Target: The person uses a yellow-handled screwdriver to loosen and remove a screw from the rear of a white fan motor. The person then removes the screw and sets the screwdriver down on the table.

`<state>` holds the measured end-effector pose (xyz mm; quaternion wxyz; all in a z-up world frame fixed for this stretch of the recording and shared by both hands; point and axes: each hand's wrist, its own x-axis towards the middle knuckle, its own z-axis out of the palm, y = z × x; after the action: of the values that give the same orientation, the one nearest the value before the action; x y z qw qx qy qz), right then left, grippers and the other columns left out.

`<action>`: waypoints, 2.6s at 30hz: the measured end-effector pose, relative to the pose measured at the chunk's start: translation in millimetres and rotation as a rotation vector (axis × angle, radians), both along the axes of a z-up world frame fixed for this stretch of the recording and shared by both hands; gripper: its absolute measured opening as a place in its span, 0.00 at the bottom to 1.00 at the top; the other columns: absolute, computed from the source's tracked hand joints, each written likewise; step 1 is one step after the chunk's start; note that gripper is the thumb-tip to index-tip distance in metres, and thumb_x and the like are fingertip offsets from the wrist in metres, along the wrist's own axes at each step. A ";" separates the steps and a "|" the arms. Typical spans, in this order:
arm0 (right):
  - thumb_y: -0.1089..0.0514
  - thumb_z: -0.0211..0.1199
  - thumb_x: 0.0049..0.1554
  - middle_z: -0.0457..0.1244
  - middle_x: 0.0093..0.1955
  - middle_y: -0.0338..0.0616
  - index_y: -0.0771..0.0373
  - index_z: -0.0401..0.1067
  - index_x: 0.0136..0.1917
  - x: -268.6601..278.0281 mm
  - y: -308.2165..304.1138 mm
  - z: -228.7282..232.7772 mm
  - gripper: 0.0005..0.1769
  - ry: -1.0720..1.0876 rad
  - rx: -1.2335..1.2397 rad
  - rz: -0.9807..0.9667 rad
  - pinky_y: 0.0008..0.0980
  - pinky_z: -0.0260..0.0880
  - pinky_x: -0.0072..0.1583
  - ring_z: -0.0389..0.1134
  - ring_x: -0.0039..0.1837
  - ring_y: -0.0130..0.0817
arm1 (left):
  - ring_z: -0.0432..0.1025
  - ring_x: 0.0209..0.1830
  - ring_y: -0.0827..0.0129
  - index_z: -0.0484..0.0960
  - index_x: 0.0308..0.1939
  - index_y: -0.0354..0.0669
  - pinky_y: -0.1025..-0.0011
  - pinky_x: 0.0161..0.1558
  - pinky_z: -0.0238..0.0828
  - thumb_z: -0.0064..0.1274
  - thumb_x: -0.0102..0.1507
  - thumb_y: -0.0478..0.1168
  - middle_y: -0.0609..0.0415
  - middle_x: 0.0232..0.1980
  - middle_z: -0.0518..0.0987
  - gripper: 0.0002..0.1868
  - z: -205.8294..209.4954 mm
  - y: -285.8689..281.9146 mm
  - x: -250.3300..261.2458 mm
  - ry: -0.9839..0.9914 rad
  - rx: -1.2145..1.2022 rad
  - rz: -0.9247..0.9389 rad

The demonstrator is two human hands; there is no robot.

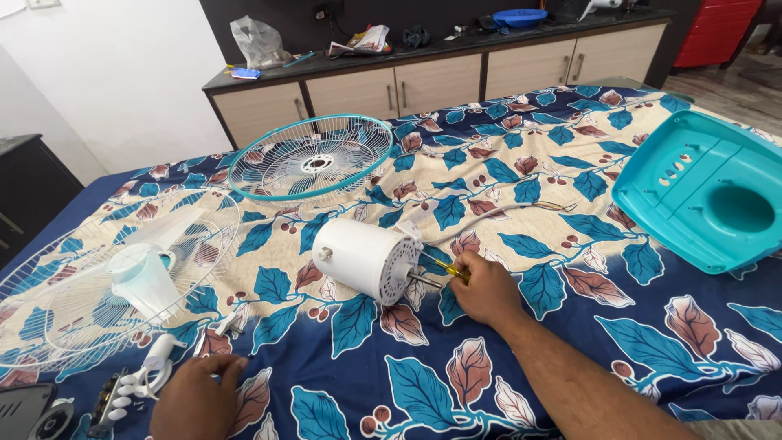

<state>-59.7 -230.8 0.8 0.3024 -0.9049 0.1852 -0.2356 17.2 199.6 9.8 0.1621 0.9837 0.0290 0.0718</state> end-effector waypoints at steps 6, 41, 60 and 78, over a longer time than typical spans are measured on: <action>0.52 0.64 0.54 0.71 0.41 0.51 0.59 0.71 0.51 -0.7 -2.7 -3.1 0.14 -0.118 0.017 0.016 0.48 0.71 0.46 0.73 0.46 0.52 | 0.81 0.48 0.61 0.91 0.44 0.57 0.63 0.51 0.77 0.63 0.58 0.56 0.57 0.49 0.84 0.16 9.8 -20.6 -8.4 0.033 -0.043 -0.029; 0.50 0.55 0.62 0.69 0.34 0.49 0.60 0.74 0.54 2.2 -11.9 -11.4 0.15 -0.167 0.237 0.049 0.42 0.67 0.42 0.73 0.40 0.42 | 0.68 0.22 0.72 0.82 0.54 0.41 0.72 0.28 0.64 0.39 0.72 0.50 0.54 0.32 0.83 0.21 12.9 -175.5 -25.5 0.519 -1.091 -0.246; 0.53 0.60 0.62 0.71 0.50 0.48 0.61 0.70 0.61 -10.3 84.9 -6.3 0.17 0.423 1.320 0.510 0.35 0.78 0.45 0.74 0.45 0.35 | 0.79 0.33 0.71 0.81 0.54 0.40 0.70 0.37 0.75 0.58 0.61 0.36 0.54 0.45 0.86 0.16 3.8 -168.1 -22.6 -0.202 -0.944 -0.179; 0.56 0.51 0.65 0.70 0.51 0.54 0.66 0.69 0.63 -9.6 75.4 -6.4 0.17 0.434 1.375 0.552 0.40 0.80 0.47 0.75 0.47 0.41 | 0.79 0.33 0.69 0.80 0.51 0.38 0.70 0.36 0.75 0.60 0.62 0.38 0.52 0.41 0.84 0.15 4.9 -166.4 -24.0 -0.227 -0.884 -0.166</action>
<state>-69.2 -155.3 -5.6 0.8012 -0.5528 0.1129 0.1992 -6.9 33.1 14.7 0.5732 0.8052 -0.0399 0.1467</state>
